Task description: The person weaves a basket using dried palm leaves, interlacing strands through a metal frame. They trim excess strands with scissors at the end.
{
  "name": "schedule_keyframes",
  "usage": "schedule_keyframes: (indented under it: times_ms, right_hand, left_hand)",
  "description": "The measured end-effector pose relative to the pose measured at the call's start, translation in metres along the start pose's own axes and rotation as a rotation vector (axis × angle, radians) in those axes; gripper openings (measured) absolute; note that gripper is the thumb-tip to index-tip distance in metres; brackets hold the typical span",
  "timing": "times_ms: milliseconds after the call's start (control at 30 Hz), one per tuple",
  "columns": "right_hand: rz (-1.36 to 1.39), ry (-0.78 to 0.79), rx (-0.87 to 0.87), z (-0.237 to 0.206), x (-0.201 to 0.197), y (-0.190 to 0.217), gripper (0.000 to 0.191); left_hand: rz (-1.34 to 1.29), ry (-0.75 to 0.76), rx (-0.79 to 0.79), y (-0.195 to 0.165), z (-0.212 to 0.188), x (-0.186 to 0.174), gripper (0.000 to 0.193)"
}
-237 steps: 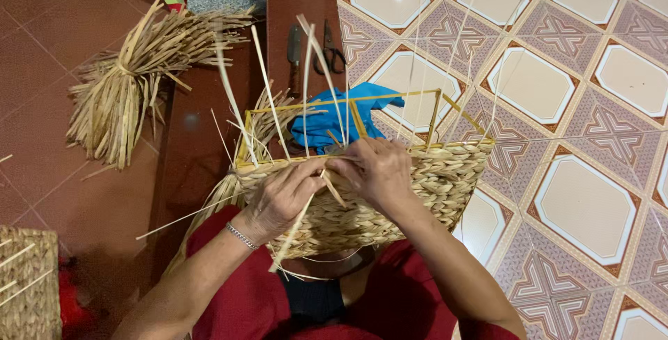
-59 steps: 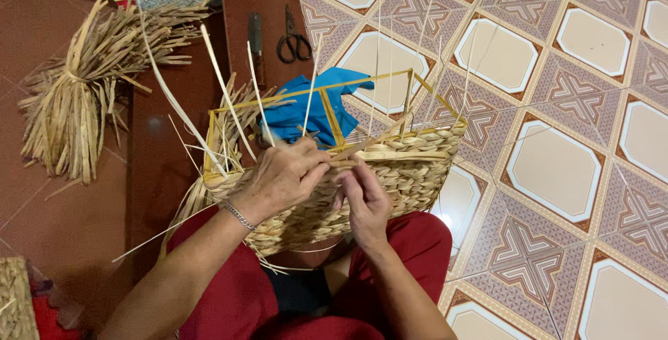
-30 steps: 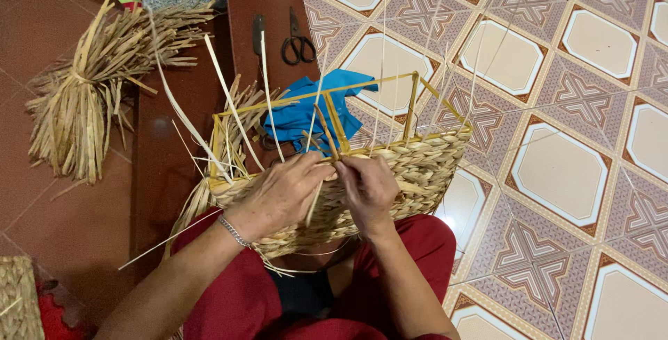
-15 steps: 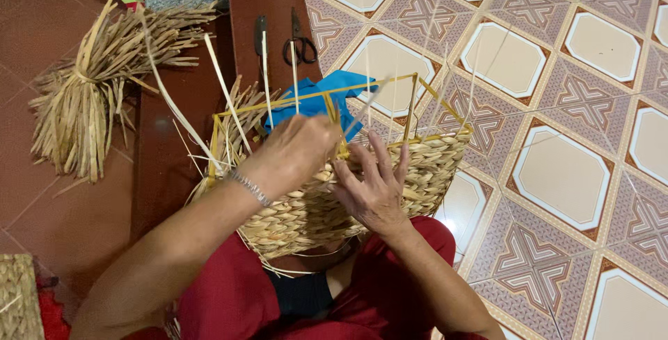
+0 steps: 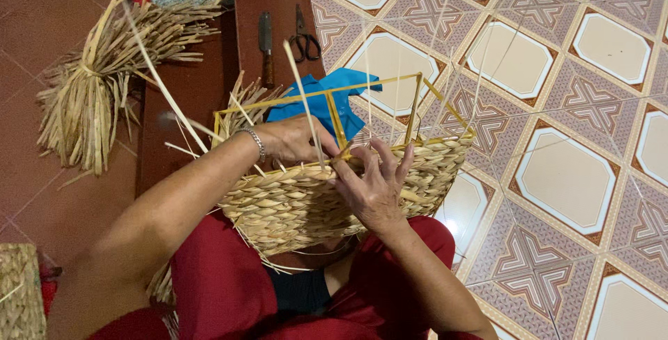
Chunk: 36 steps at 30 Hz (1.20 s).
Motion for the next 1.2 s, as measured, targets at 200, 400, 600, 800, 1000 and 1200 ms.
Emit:
schedule_keyframes:
  times_ms: [200,400,600,800,1000,1200]
  right_hand:
    - [0.267,-0.072,0.026,0.005,-0.002,-0.011,0.042]
    - [0.410,-0.089,-0.009,0.005,-0.017,-0.012,0.043]
    - [0.356,0.057,-0.079,0.013,-0.040,-0.022,0.041]
    - [0.344,0.131,-0.088,0.029,-0.054,-0.044,0.022]
    - [0.217,0.277,-0.086,0.055,-0.039,-0.046,0.016]
    - [0.109,0.700,-0.019,0.079,-0.005,-0.054,0.022]
  left_hand:
    - [-0.115,-0.071,-0.147,0.016,0.000,0.006,0.027]
    - [-0.084,-0.083,-0.446,0.044,0.016,0.007,0.032]
    - [-0.271,-0.096,-0.259,0.044,0.027,0.010,0.029]
    - [-0.203,-0.027,-0.141,0.033,0.006,0.005,0.030]
    - [-0.159,-0.097,-0.420,0.048,0.027,0.015,0.039]
    - [-0.157,-0.147,-0.457,0.051,0.031,0.010,0.046]
Point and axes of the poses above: each hand's wrist, its own z-axis towards the middle knuckle, its own x-axis out of the palm, y = z × x, the point moved 6 cm from there along z, towards the middle knuckle, and after that the axes turned 15 degrees about y, right-handed, at the moved point
